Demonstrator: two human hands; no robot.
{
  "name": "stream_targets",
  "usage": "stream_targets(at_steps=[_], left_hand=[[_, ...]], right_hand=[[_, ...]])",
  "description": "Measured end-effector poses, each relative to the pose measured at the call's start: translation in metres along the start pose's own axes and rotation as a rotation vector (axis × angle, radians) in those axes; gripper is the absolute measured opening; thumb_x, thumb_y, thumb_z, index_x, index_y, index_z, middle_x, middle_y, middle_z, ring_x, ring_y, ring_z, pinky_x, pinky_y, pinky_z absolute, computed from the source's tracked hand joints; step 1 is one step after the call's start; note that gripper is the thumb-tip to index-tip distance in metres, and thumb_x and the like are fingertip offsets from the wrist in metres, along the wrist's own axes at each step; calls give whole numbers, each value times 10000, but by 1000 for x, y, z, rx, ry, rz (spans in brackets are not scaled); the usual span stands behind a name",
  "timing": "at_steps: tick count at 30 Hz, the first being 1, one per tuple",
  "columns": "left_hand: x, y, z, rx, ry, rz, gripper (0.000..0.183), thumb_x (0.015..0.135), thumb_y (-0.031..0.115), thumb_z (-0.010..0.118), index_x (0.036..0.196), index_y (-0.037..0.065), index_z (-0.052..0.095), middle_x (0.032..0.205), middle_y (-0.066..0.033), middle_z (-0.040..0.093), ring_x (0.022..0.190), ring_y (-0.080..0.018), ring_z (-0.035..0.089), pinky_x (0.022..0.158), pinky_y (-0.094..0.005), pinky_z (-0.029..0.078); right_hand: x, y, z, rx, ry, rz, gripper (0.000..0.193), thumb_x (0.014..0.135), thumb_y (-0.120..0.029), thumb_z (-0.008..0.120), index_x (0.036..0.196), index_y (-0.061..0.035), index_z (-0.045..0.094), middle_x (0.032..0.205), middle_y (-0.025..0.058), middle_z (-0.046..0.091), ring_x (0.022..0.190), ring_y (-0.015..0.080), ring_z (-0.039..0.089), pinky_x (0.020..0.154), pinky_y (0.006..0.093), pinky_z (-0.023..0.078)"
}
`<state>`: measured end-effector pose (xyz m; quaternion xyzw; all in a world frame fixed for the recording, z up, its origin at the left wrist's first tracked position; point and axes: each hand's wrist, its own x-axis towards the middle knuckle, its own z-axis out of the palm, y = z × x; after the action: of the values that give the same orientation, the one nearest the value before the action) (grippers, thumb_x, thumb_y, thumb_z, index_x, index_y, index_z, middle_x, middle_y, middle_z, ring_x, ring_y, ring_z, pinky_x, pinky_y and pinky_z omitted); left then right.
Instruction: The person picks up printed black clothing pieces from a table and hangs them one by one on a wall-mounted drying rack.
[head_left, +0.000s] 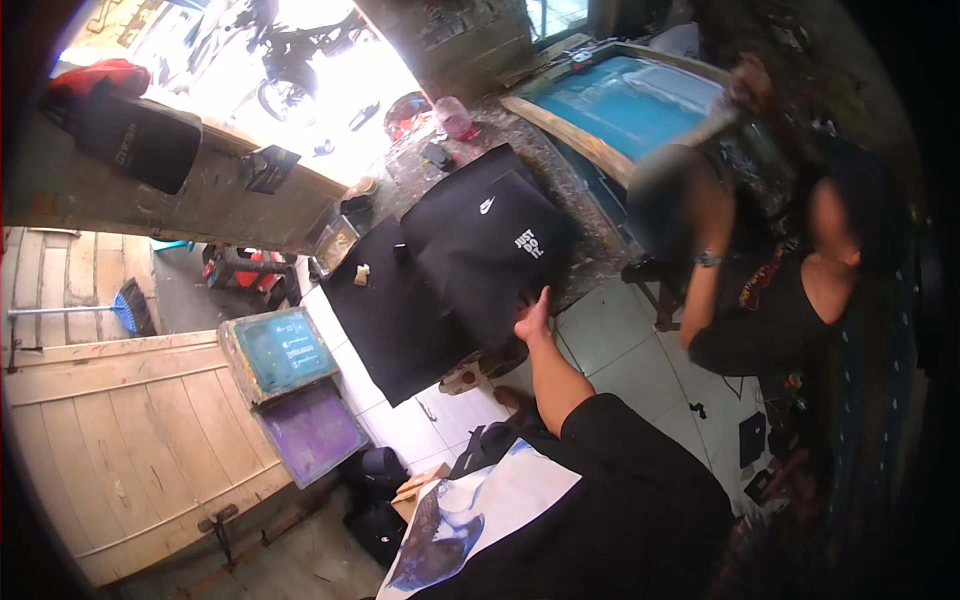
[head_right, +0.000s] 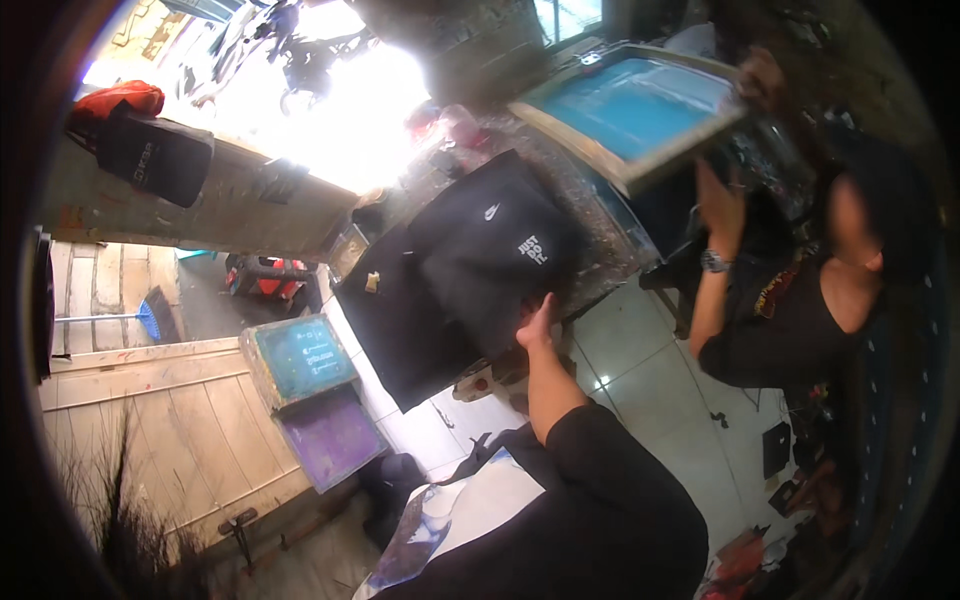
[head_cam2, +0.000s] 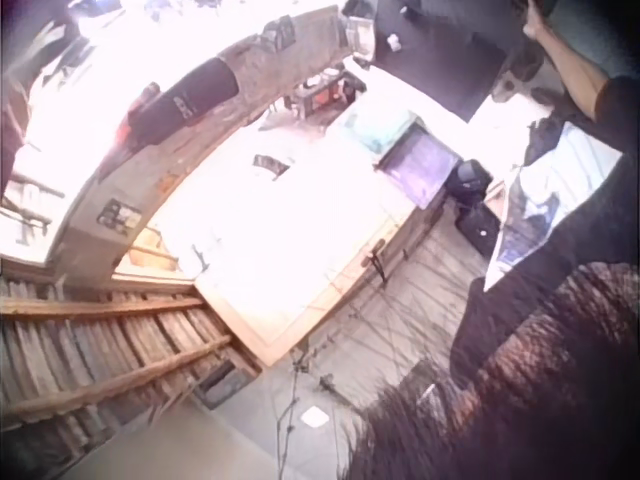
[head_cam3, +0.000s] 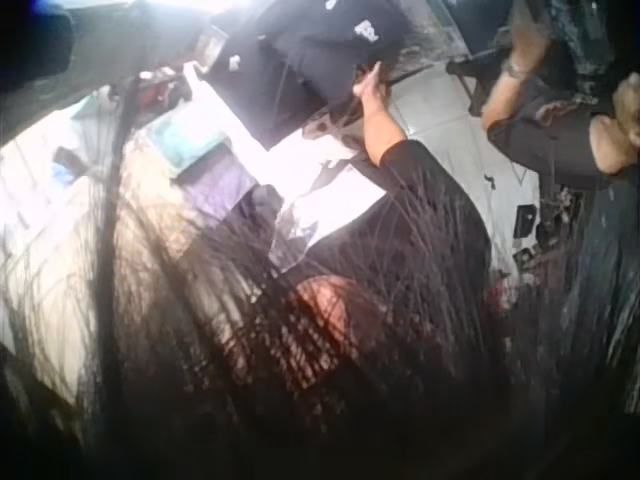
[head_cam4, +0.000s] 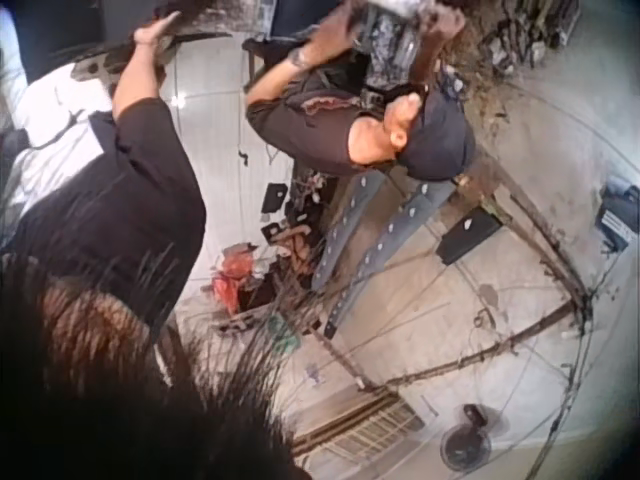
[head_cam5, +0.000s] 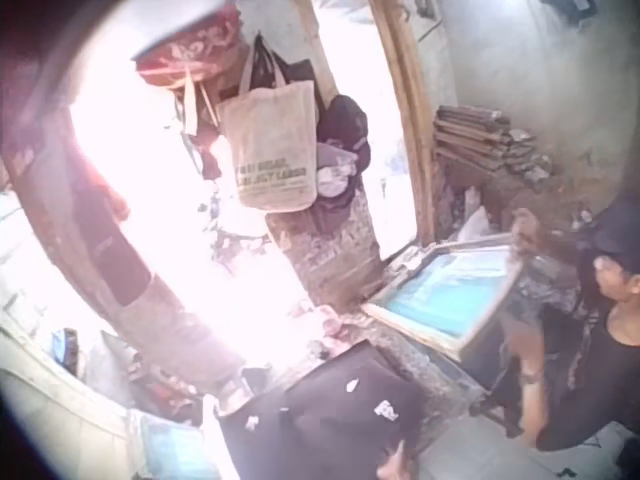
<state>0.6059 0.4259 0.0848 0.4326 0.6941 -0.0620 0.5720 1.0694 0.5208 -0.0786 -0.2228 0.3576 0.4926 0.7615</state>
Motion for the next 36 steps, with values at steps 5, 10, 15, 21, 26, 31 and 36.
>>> stream_targets(at_steps=[5, 10, 15, 21, 26, 31, 36], left_hand=[[0, 11, 0, -232, 95, 10, 309, 944, 235, 526, 1170, 24, 518, 1062, -147, 649, 826, -223, 665, 579, -273, 505], [19, 32, 1, -368, 26, -30, 312, 937, 247, 545, 1167, 38, 512, 1049, -139, 651, 832, -227, 665, 586, -286, 505], [49, 111, 14, -408, -302, 110, 385, 963, 296, 472, 1226, 15, 464, 1145, -145, 614, 957, -269, 641, 771, -353, 522], [46, 253, 65, -707, -918, 149, 510, 975, 372, 397, 1344, 20, 383, 1335, -170, 470, 1207, -315, 478, 1006, -425, 404], [32, 260, 83, -325, -1008, 783, 415, 975, 310, 392, 1254, 18, 486, 1321, -127, 488, 1212, -265, 472, 1001, -385, 416], [5, 256, 99, -562, -1281, 591, 420, 974, 316, 395, 1248, 13, 492, 1305, -127, 502, 1197, -264, 484, 998, -381, 418], [-16, 259, 84, -842, -1412, 433, 425, 972, 321, 398, 1242, 8, 498, 1290, -128, 515, 1182, -263, 497, 994, -376, 421]], right_hand=[[-20, 45, 1, -453, -133, 176, 400, 838, -270, 661, 1165, -115, 489, 1203, 107, 550, 1107, 289, 544, 911, 521, 433], [-29, 72, 22, -625, 41, 68, 192, 802, -111, 665, 962, -105, 559, 895, 40, 618, 781, 199, 625, 671, 406, 537], [-67, 72, 88, -894, 10, -307, 132, 818, -123, 639, 910, -35, 601, 828, 49, 643, 688, 149, 637, 550, 290, 541], [-225, 31, 152, -899, -328, -386, 161, 813, -129, 631, 911, -1, 629, 834, 57, 644, 698, 134, 615, 635, 273, 521], [-388, 0, 110, -1220, -553, -334, 249, 800, -87, 621, 1022, 25, 642, 935, 25, 652, 894, 98, 573, 839, 243, 451], [-403, -12, -83, -1278, -290, -545, 393, 852, -207, 612, 1185, -2, 571, 1154, 101, 593, 1025, 206, 568, 895, 307, 440], [-425, 106, -72, -102, -863, -474, 722, 859, -509, 555, 1404, -95, 326, 1407, 140, 389, 1265, 310, 416, 1021, 448, 367]])
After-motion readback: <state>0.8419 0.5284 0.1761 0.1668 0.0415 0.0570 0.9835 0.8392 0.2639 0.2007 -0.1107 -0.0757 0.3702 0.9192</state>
